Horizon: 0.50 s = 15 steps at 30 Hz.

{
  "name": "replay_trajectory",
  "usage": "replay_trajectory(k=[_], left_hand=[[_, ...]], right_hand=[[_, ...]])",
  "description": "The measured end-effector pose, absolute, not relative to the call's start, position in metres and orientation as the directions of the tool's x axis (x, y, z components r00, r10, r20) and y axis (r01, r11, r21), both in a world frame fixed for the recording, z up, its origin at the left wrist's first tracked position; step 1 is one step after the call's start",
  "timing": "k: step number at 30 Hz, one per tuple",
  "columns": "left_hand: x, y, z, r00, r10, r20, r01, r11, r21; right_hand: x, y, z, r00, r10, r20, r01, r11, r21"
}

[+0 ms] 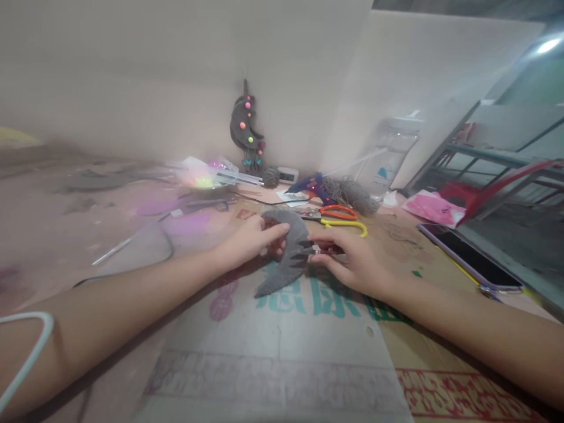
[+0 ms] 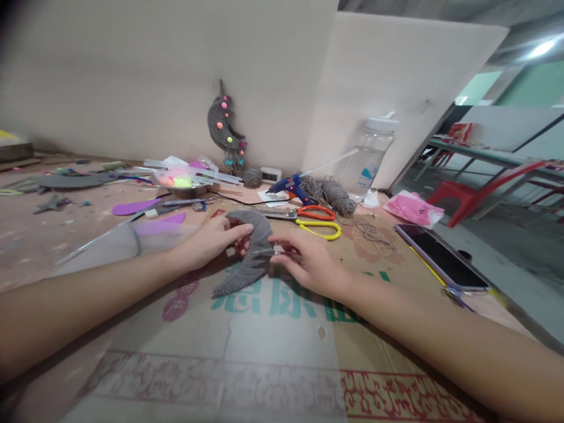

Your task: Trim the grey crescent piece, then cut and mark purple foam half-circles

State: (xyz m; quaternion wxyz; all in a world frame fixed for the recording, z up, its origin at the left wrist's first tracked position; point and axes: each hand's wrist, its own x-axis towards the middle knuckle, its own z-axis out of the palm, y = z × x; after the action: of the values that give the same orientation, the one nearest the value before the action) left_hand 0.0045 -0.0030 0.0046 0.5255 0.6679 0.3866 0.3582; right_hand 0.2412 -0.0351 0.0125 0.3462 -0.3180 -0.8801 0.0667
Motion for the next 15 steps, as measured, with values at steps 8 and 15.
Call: replay_trajectory(k=[8,15], left_hand=[[0.0071,-0.0054,0.0087,0.427,0.904,0.026,0.107,-0.079,0.991],[0.0084,-0.0081,0.0117,0.446,0.894,0.044,0.103,-0.1,0.99]], right_hand=[[0.2387,-0.0347,0.0146,-0.598,0.654,0.464,0.622,0.743,-0.246],[0.2391,-0.0366,0.0206,-0.627,0.656,0.42,0.655,0.736,-0.171]])
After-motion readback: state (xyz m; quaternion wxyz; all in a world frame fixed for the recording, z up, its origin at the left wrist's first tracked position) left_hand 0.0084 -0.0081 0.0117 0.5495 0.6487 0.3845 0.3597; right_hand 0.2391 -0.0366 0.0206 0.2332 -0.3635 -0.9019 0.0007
